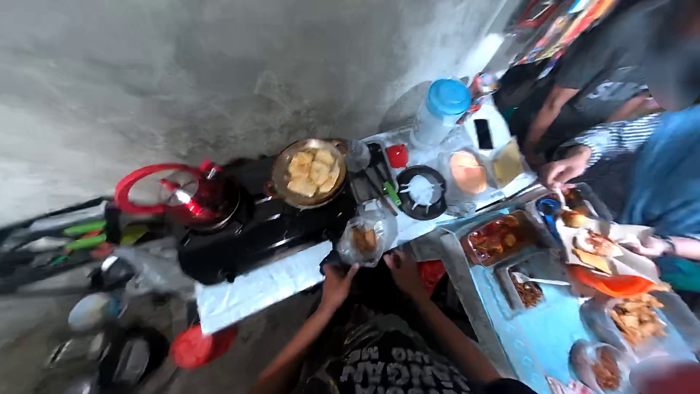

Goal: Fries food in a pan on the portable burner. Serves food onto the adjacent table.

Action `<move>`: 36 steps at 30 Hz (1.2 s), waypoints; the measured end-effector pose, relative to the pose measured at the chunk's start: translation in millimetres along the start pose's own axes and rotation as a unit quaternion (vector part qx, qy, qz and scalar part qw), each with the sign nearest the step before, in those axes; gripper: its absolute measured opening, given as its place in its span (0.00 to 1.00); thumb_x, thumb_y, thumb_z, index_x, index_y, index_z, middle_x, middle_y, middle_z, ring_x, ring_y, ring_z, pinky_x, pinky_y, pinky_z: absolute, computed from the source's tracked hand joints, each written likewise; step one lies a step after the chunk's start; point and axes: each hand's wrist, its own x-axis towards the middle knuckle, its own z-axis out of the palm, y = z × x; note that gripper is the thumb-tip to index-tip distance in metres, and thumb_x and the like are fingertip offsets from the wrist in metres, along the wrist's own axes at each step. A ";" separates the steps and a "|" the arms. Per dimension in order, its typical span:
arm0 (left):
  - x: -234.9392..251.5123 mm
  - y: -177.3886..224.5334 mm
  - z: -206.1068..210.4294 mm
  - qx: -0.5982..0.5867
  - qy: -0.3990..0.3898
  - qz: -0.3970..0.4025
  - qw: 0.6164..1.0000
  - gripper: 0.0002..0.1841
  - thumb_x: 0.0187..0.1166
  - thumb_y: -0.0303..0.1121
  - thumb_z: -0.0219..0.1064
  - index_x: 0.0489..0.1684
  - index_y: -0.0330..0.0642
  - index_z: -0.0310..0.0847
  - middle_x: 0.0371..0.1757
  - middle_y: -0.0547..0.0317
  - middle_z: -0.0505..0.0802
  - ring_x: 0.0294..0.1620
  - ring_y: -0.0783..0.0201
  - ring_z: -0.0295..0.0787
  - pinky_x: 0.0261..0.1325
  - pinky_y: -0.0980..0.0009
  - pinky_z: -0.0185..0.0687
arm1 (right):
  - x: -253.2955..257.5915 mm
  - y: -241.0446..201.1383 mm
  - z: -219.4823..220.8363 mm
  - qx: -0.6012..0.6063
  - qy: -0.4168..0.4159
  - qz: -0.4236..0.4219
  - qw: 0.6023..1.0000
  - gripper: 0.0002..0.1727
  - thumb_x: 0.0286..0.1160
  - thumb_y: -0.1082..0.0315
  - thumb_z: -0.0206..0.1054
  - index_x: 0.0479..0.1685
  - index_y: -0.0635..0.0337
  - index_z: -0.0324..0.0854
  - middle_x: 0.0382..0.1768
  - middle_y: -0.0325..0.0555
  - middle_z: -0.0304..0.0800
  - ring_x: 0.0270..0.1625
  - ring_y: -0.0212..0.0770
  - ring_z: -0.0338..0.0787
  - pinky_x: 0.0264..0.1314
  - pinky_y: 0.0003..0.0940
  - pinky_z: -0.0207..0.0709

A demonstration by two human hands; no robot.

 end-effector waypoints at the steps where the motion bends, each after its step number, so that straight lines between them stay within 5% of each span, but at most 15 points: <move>1: 11.5 -1.8 -0.7 -0.044 0.010 0.000 0.999 0.53 0.69 0.58 0.78 0.86 0.33 0.52 0.70 0.32 0.83 0.68 0.44 0.85 0.71 0.47 0.82 | 6.3 -16.1 8.2 0.006 0.064 -0.012 0.998 0.42 0.78 0.39 0.68 0.84 0.59 0.71 0.67 0.56 0.88 0.63 0.49 0.92 0.69 0.50 0.86; 4: 43.9 5.1 -1.7 -0.114 -0.075 -0.022 0.990 0.44 0.76 0.54 0.75 0.84 0.36 0.60 0.67 0.34 0.85 0.61 0.43 0.89 0.59 0.44 0.89 | 23.5 -57.1 21.5 0.027 0.079 0.044 0.996 0.47 0.71 0.42 0.76 0.87 0.60 0.66 0.74 0.62 0.82 0.72 0.57 0.86 0.78 0.57 0.78; 6: 63.2 11.1 -7.0 -0.104 -0.122 0.005 0.987 0.26 0.85 0.45 0.67 0.70 0.31 0.75 0.53 0.38 0.91 0.46 0.49 0.93 0.49 0.50 0.92 | 32.9 -75.6 31.1 -0.002 0.062 0.083 0.995 0.28 0.80 0.52 0.69 0.72 0.61 0.80 0.65 0.62 0.88 0.70 0.60 0.87 0.75 0.62 0.77; 8: 64.6 15.5 -14.5 -0.097 -0.164 0.063 0.980 0.16 0.87 0.36 0.64 0.58 0.29 0.81 0.43 0.44 0.92 0.38 0.57 0.92 0.45 0.58 0.91 | 19.4 -88.3 39.7 0.006 0.088 0.112 0.990 0.19 0.83 0.58 0.64 0.64 0.58 0.86 0.60 0.59 0.92 0.66 0.58 0.90 0.72 0.62 0.80; 13: 20.8 27.2 -33.6 -0.057 -0.306 0.150 0.938 0.12 0.83 0.33 0.68 0.53 0.32 0.86 0.46 0.50 0.95 0.48 0.60 0.93 0.58 0.59 0.89 | -89.8 -68.7 39.7 0.088 0.201 0.106 0.970 0.23 0.86 0.56 0.63 0.70 0.63 0.83 0.62 0.62 0.90 0.68 0.58 0.88 0.76 0.59 0.77; 17: -30.5 21.8 -8.6 -0.057 -0.444 0.132 0.884 0.13 0.87 0.32 0.62 0.55 0.29 0.82 0.44 0.50 0.94 0.44 0.61 0.92 0.53 0.59 0.90 | -192.9 -7.8 49.4 0.196 0.274 0.155 0.929 0.21 0.83 0.54 0.67 0.60 0.62 0.87 0.53 0.59 0.93 0.59 0.55 0.92 0.69 0.59 0.82; 21: -93.0 11.8 55.2 0.018 -0.528 0.057 0.847 0.15 0.90 0.33 0.59 0.62 0.29 0.77 0.45 0.49 0.91 0.44 0.61 0.90 0.52 0.61 0.89 | -301.7 47.2 81.9 0.333 0.396 0.207 0.831 0.25 0.85 0.46 0.65 0.61 0.59 0.86 0.49 0.52 0.93 0.48 0.46 0.94 0.57 0.50 0.88; 25: -155.7 4.8 121.8 0.052 -0.641 0.051 0.764 0.14 0.90 0.32 0.57 0.62 0.31 0.76 0.44 0.47 0.93 0.42 0.57 0.93 0.49 0.59 0.91 | -382.7 87.0 125.2 0.426 0.560 0.277 0.654 0.25 0.93 0.50 0.55 0.63 0.62 0.85 0.46 0.50 0.94 0.42 0.44 0.93 0.49 0.46 0.89; 28: -213.3 7.5 173.8 0.134 -0.671 0.092 0.723 0.14 0.91 0.34 0.57 0.62 0.31 0.77 0.43 0.48 0.93 0.40 0.58 0.93 0.46 0.59 0.91 | -428.6 109.7 160.5 0.460 0.595 0.345 0.562 0.23 0.93 0.53 0.56 0.63 0.64 0.86 0.47 0.52 0.94 0.43 0.45 0.93 0.50 0.47 0.88; 32: -294.9 14.4 251.2 0.179 -0.676 0.164 0.696 0.15 0.91 0.36 0.58 0.61 0.32 0.78 0.45 0.50 0.91 0.42 0.60 0.90 0.44 0.61 0.89 | -475.9 145.7 196.3 0.511 0.589 0.364 0.510 0.23 0.92 0.53 0.58 0.61 0.64 0.86 0.48 0.53 0.94 0.45 0.47 0.93 0.50 0.49 0.88; 36: -367.0 30.6 332.9 0.164 -0.679 0.239 0.675 0.18 0.91 0.39 0.59 0.67 0.34 0.78 0.53 0.48 0.89 0.49 0.59 0.87 0.54 0.58 0.86 | -510.7 187.3 202.8 0.536 0.589 0.361 0.486 0.22 0.92 0.54 0.58 0.61 0.66 0.85 0.48 0.54 0.94 0.45 0.47 0.93 0.49 0.49 0.88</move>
